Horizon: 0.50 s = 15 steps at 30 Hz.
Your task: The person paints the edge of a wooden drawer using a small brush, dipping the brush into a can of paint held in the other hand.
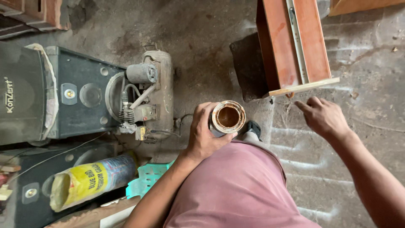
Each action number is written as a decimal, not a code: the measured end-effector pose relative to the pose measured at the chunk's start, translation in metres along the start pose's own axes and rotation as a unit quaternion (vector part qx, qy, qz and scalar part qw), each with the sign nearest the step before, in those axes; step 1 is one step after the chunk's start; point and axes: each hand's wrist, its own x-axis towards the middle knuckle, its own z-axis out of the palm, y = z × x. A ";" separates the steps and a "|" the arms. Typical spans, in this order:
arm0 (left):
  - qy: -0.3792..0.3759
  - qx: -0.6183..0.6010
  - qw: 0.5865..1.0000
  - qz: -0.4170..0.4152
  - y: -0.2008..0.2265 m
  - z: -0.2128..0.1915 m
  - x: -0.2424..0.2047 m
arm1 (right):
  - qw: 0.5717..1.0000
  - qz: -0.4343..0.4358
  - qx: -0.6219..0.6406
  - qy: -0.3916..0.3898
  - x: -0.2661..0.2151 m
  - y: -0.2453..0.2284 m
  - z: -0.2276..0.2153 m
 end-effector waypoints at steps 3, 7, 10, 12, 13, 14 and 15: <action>0.018 0.006 1.000 0.006 0.000 -0.004 -0.002 | 0.998 -0.009 -0.024 0.051 0.004 0.012 -0.005; 0.021 0.008 1.000 -0.008 -0.001 -0.008 -0.009 | 0.994 -0.013 -0.009 0.106 0.016 0.026 0.009; 0.016 0.009 1.000 -0.010 -0.002 -0.009 -0.010 | 0.990 -0.024 0.003 0.136 0.028 0.037 0.023; 0.009 0.010 1.000 -0.015 -0.002 -0.010 -0.012 | 0.990 -0.023 0.007 0.138 0.031 0.039 0.031; 0.010 0.012 1.000 -0.013 -0.001 -0.010 -0.012 | 0.990 -0.021 0.010 0.137 0.033 0.040 0.032; 0.011 0.014 1.000 -0.012 0.000 -0.010 -0.012 | 0.990 -0.018 0.013 0.137 0.034 0.040 0.033; 0.013 0.015 1.000 -0.009 0.000 -0.011 -0.012 | 0.988 -0.022 0.021 0.149 0.036 0.040 0.032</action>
